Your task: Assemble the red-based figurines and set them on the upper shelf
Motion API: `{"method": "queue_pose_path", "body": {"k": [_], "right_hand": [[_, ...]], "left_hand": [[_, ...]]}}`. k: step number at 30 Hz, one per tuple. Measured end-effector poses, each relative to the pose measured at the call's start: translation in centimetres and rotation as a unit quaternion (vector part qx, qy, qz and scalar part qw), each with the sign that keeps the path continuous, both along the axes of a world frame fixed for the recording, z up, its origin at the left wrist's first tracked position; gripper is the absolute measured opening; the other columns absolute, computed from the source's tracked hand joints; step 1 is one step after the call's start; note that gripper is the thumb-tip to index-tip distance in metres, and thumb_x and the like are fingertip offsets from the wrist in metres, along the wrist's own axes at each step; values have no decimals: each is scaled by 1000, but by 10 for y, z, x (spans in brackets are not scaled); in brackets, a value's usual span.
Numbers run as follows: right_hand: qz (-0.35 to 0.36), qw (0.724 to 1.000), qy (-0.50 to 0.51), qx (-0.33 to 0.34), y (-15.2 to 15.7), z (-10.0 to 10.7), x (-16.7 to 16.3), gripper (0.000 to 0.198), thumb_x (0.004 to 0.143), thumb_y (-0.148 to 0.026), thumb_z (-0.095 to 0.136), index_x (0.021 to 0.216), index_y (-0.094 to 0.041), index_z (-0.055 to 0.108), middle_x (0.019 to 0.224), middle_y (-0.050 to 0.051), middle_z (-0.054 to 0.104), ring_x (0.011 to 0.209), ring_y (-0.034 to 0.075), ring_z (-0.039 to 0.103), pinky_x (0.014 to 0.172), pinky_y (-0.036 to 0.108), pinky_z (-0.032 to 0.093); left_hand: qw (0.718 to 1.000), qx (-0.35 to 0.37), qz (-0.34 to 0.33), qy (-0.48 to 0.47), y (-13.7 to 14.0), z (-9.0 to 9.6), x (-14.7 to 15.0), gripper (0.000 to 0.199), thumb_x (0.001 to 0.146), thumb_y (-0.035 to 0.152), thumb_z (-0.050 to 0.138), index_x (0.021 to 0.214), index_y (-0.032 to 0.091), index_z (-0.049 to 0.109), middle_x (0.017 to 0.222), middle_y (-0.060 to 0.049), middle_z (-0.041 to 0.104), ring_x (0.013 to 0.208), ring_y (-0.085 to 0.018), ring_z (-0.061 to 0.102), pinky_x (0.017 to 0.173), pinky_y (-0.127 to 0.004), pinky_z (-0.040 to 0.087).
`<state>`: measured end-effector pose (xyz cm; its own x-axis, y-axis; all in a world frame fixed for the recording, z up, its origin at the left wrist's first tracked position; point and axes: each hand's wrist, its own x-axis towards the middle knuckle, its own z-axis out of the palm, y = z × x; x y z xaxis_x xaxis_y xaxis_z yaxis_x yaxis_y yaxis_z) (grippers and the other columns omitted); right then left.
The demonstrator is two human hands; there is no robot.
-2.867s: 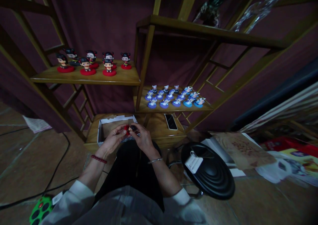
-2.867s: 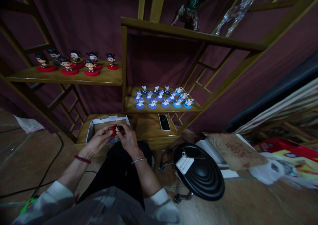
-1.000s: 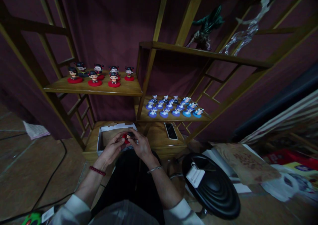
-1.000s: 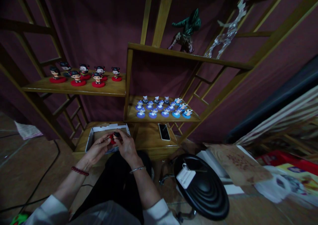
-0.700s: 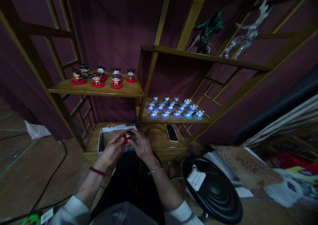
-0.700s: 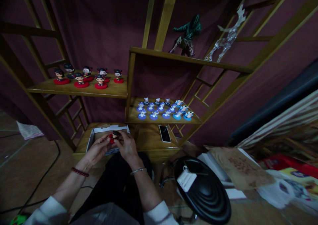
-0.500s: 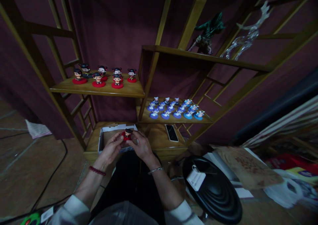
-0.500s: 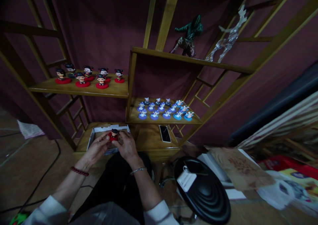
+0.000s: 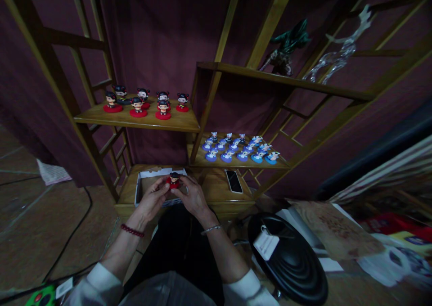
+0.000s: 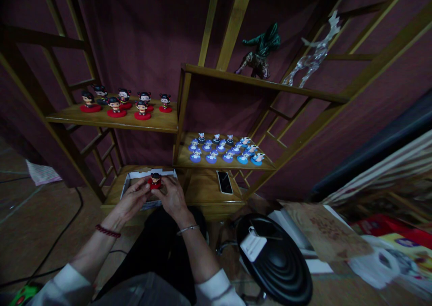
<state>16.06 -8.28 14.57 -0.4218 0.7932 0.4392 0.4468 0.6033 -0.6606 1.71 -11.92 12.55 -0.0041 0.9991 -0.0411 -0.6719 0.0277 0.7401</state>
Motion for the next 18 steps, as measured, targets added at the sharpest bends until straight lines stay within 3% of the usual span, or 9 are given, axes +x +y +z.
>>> {"method": "queue_pose_path", "body": {"k": [8,18], "right_hand": [[14,999,20,-32,-4,8,-5,29,75,-26,68,103,-21,61,100,5,65,94,19,60,87,33,47],[16,1000,17,-20,-6,23,-10,24,76,-27,67,97,-21,61,95,5,65,89,19,60,83,32,48]], "left_hand": [[1000,5,11,14,-2,7,-2,33,69,21,73,101,18,66,107,-7,67,99,-17,61,90,-28,45],[998,11,25,47,-6,25,-5,35,67,26,74,101,17,66,103,-6,68,97,-17,61,90,-28,44]]}}
